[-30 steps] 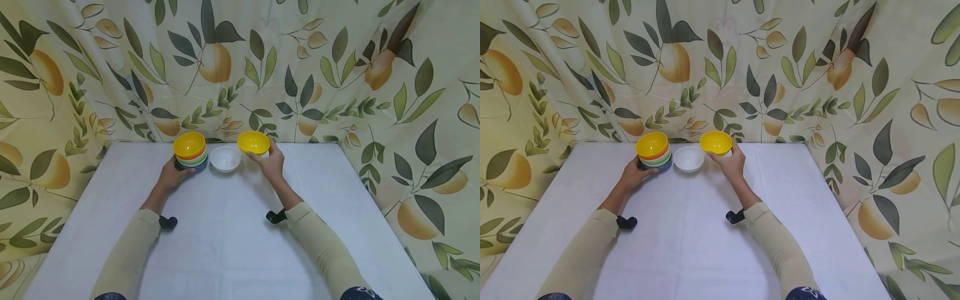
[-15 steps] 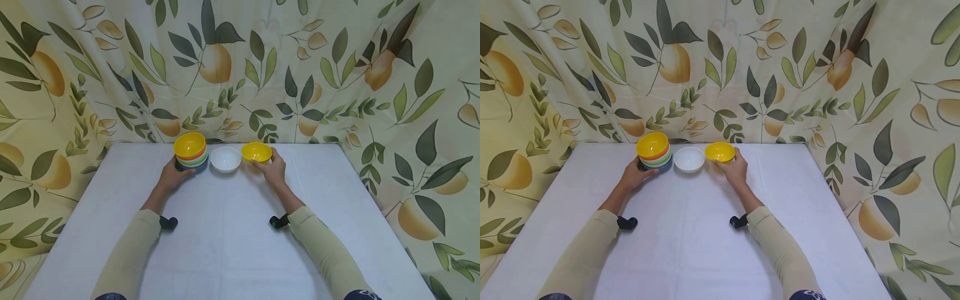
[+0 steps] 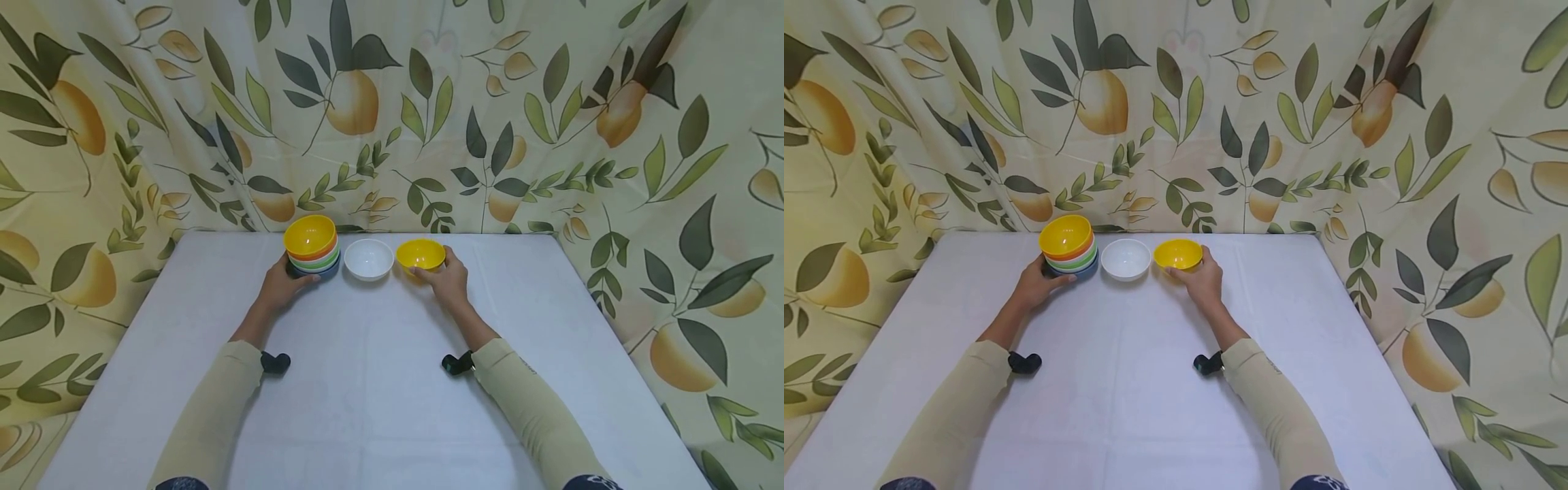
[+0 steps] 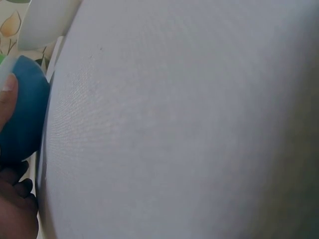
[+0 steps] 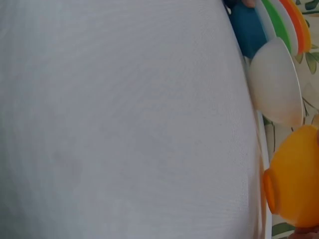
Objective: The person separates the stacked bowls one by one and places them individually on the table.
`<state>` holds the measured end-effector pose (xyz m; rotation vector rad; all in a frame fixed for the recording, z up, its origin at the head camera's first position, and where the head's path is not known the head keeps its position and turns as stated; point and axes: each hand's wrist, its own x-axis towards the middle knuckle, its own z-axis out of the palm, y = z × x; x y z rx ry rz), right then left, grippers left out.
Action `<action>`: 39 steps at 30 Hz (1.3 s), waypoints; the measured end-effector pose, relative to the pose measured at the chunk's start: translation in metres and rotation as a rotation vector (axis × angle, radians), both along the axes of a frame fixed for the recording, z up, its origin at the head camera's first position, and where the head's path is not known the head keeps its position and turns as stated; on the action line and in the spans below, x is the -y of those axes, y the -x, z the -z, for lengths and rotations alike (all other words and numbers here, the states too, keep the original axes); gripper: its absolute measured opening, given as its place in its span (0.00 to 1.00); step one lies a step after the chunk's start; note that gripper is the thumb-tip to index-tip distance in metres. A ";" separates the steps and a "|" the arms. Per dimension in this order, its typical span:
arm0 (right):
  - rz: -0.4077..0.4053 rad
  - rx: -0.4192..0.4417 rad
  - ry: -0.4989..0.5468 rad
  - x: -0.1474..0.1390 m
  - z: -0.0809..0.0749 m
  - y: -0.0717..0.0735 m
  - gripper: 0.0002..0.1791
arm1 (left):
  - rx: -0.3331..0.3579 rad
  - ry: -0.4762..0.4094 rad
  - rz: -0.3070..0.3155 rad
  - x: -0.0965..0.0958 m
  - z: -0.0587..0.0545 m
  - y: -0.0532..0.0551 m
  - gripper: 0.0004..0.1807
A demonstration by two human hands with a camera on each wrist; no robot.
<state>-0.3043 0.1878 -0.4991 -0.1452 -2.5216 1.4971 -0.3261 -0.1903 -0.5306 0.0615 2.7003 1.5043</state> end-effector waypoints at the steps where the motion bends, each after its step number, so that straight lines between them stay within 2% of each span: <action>1: -0.001 0.003 -0.005 -0.001 0.000 0.000 0.55 | -0.003 -0.001 0.003 0.000 0.000 0.000 0.60; 5: 0.011 0.021 -0.040 -0.002 0.000 -0.002 0.55 | -0.006 0.000 0.012 0.000 -0.002 0.000 0.60; 12: 0.015 0.023 -0.070 -0.005 0.002 -0.005 0.44 | 0.000 -0.007 0.006 -0.001 -0.005 -0.002 0.60; 27: 0.033 0.056 -0.078 -0.005 -0.002 -0.009 0.45 | 0.014 -0.005 0.001 -0.003 -0.007 -0.001 0.60; 30: 0.034 0.074 -0.091 -0.006 -0.004 -0.010 0.50 | 0.017 -0.002 0.001 -0.003 -0.006 0.000 0.60; 35: 0.065 0.125 -0.145 -0.002 -0.009 -0.011 0.67 | 0.019 0.000 0.003 -0.003 -0.005 -0.001 0.60; 39: 0.058 0.096 -0.181 0.005 -0.017 -0.010 0.70 | 0.020 0.001 -0.004 -0.002 -0.006 -0.003 0.60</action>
